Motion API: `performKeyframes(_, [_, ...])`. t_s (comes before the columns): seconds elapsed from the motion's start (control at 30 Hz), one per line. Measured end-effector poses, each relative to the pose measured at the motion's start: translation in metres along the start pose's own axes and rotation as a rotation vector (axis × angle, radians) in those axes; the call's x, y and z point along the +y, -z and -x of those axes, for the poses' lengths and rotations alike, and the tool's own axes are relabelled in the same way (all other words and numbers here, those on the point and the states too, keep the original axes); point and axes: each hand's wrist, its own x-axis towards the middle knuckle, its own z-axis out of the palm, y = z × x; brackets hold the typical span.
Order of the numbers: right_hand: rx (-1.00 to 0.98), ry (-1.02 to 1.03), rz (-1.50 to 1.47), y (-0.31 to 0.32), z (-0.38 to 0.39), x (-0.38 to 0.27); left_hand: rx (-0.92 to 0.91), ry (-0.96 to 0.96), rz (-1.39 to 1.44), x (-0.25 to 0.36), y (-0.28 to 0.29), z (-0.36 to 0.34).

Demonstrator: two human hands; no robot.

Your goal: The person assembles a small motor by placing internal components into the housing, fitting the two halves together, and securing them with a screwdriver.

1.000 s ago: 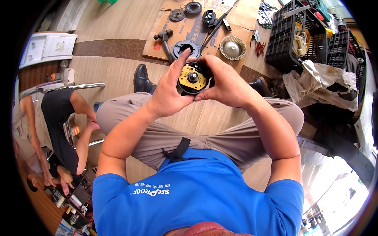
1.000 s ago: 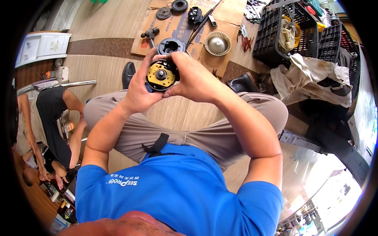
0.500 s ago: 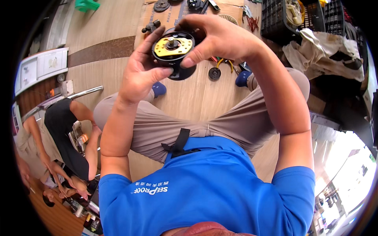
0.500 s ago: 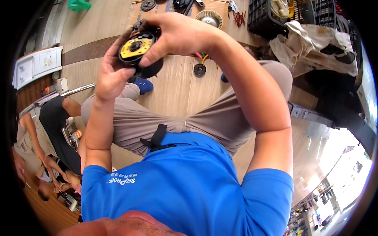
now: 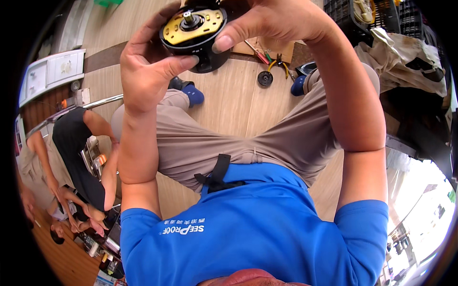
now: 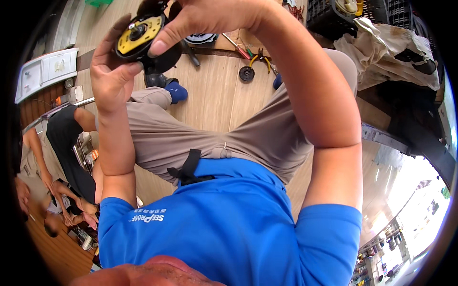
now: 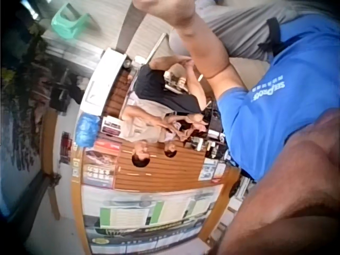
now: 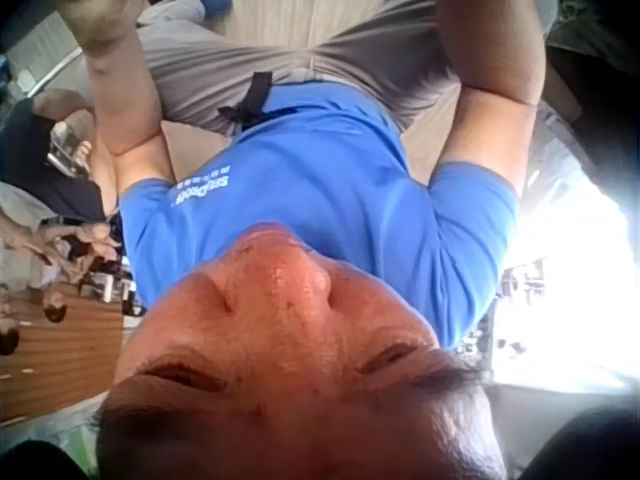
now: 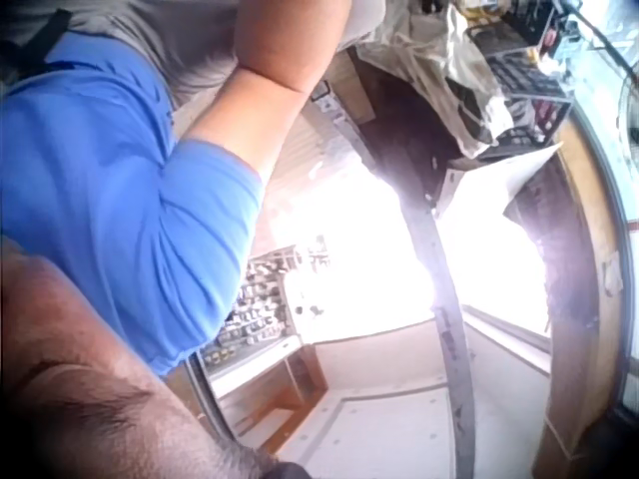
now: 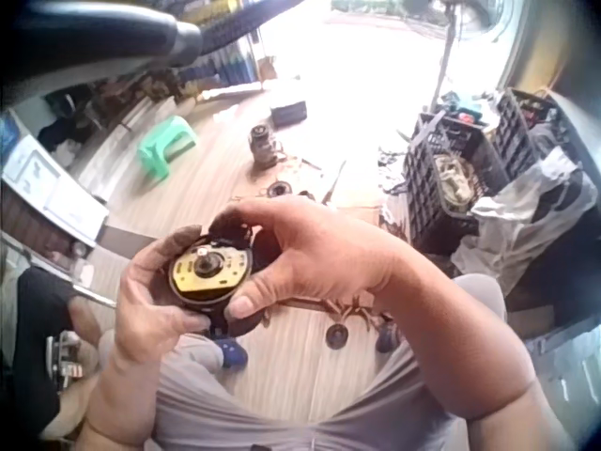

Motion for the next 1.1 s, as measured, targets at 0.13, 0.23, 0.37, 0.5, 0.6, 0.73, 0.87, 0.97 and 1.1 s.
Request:
performKeyframes(0.13, [-0.015,-0.148,-0.255,-0.008,0.008,-0.016,-0.065,-0.155,0.073,-0.006,-0.003,-0.003])
performKeyframes(0.23, [-0.011,-0.009,-0.281,-0.015,0.003,0.004,-0.042,-0.157,0.084,-0.004,-0.010,0.003])
performKeyframes(0.37, [0.026,0.076,-0.227,-0.026,0.001,0.007,-0.054,-0.264,0.079,-0.005,-0.009,0.009])
performKeyframes(0.5, [0.134,-0.008,-0.285,-0.039,-0.014,-0.003,0.095,-0.238,0.215,0.001,0.000,0.009])
performKeyframes(0.6, [0.113,0.054,-0.298,-0.042,-0.040,-0.005,0.208,-0.294,0.233,0.009,0.015,0.008])
performKeyframes(0.73, [0.083,0.206,-0.287,-0.046,-0.084,0.013,0.304,-0.441,0.110,0.026,0.037,0.011])
performKeyframes(0.87, [0.354,0.095,0.030,-0.033,-0.110,0.105,0.430,-0.599,-0.191,0.048,0.079,0.031])
performKeyframes(0.97, [0.644,-0.266,0.178,-0.045,-0.100,0.223,0.557,-0.693,-0.283,0.057,0.108,0.039])
performKeyframes(1.1, [0.501,-0.681,0.242,-0.101,-0.092,0.382,0.789,-0.493,-0.434,0.086,0.149,0.086])
